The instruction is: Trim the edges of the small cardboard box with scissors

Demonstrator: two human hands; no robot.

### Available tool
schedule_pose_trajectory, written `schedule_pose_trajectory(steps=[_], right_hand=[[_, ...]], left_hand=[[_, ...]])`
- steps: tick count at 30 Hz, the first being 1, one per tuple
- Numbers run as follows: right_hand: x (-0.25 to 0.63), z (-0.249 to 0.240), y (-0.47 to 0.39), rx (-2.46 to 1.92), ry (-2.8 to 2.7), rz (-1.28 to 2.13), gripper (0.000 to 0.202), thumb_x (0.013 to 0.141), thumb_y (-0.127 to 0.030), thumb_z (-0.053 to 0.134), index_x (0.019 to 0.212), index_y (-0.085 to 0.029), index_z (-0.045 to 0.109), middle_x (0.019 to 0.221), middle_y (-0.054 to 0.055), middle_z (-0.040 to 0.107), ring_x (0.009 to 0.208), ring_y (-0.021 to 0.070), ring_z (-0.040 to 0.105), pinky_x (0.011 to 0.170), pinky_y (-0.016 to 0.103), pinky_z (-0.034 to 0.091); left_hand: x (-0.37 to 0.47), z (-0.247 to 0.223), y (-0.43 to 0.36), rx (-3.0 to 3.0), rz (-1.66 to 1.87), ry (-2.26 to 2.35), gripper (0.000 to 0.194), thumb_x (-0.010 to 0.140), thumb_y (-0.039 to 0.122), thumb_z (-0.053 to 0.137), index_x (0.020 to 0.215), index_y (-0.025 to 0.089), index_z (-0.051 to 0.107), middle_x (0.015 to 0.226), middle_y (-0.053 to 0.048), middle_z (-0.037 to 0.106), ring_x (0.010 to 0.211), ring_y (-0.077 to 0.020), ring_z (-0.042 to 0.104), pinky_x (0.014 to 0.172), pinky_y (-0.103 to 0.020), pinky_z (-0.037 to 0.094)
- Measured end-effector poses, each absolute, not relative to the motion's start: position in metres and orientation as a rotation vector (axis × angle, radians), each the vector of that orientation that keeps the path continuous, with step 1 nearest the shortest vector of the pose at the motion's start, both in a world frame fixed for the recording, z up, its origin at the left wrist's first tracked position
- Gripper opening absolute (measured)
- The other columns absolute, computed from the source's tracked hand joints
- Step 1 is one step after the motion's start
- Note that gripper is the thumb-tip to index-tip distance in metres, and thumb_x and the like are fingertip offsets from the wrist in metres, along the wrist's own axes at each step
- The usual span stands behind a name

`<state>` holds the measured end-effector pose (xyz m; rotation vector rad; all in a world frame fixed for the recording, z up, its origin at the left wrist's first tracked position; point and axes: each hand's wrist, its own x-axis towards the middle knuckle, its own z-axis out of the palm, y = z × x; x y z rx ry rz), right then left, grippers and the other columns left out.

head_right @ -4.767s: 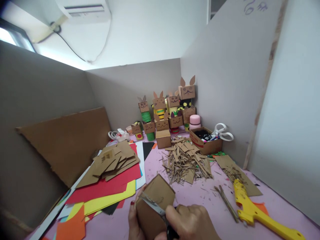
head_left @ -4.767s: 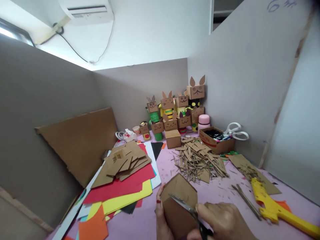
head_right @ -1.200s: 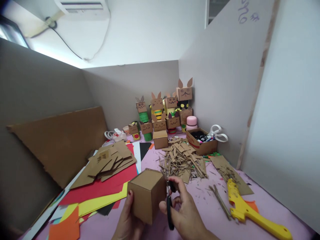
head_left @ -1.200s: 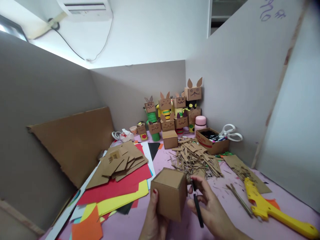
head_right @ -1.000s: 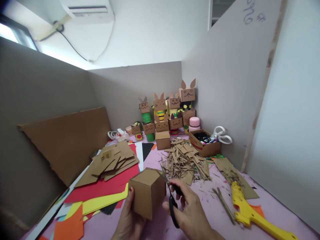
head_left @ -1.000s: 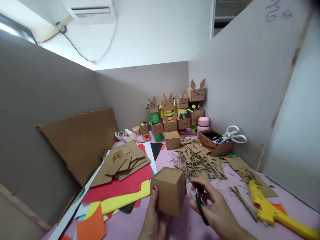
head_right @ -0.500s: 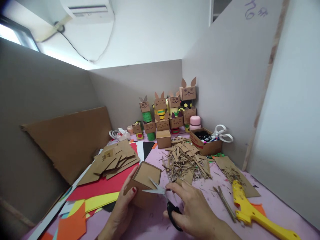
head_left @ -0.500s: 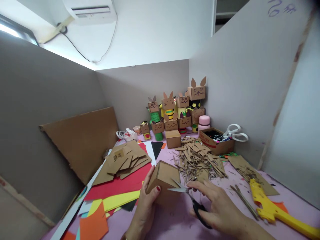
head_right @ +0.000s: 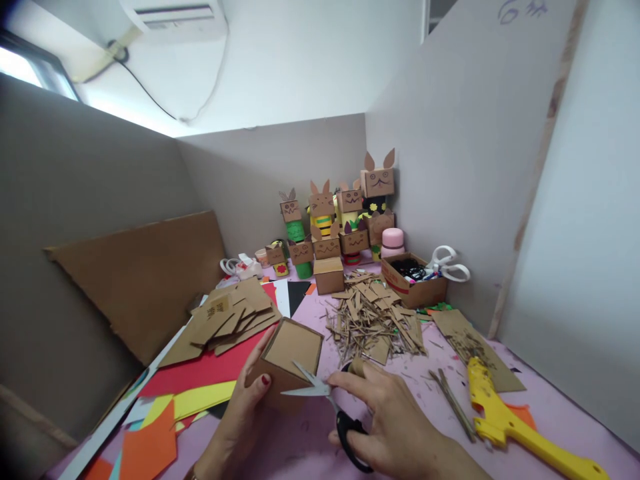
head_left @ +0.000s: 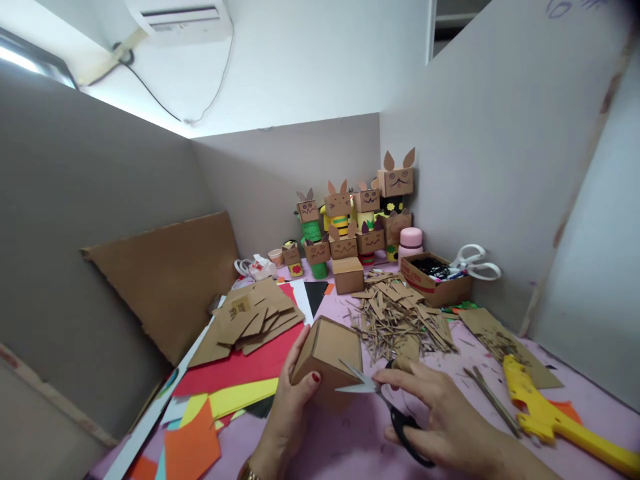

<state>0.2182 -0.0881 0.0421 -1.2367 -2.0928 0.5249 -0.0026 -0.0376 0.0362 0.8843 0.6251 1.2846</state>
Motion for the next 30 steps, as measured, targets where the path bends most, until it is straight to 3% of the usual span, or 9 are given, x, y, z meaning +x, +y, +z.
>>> schedule_pose_trajectory(steps=[10,21,27,30], right_hand=[[0.219,0.040,-0.086,-1.175,-2.135,0.496,0.043,0.071,-0.034,0.068,0.112,-0.021,0.069,0.093,0.013,0.066,0.082,0.0280,0.062,0.068,0.038,0.047],[0.221,0.042,-0.087,-1.193,-2.152,0.458,0.040,0.072,-0.038,0.070,0.109,-0.024,0.070,0.077,0.006,0.067,0.068,0.0210,0.059,0.060,0.030,0.041],[0.212,0.038,-0.090,-1.155,-2.241,0.448,0.019,0.076,-0.035,0.068,0.087,-0.020,0.072,0.066,0.001,0.066,0.059,0.0153,0.057,0.054,0.024,0.037],[0.210,0.036,-0.090,-1.126,-2.224,0.441,0.024,0.074,-0.028,0.070,0.096,-0.019,0.071,0.069,0.002,0.067,0.061,0.0161,0.059,0.055,0.024,0.039]], left_hand=[[-0.004,0.035,-0.036,0.839,1.270,0.630,0.093,0.062,0.026,0.081,0.143,0.027,0.034,0.126,-0.016,0.065,0.106,-0.0330,0.066,0.087,-0.040,0.054],[-0.006,0.023,-0.032,0.796,1.265,0.634,0.092,0.062,0.030,0.081,0.142,0.027,0.036,0.123,-0.014,0.068,0.108,-0.0327,0.064,0.089,-0.040,0.052],[-0.008,0.018,-0.029,0.862,1.234,0.688,0.096,0.057,0.034,0.085,0.141,0.024,0.039,0.119,-0.016,0.069,0.094,-0.0324,0.069,0.078,-0.039,0.055],[-0.010,0.017,-0.028,0.808,1.242,0.699,0.088,0.065,0.040,0.079,0.141,0.022,0.039,0.103,-0.014,0.075,0.081,-0.0275,0.071,0.073,-0.037,0.056]])
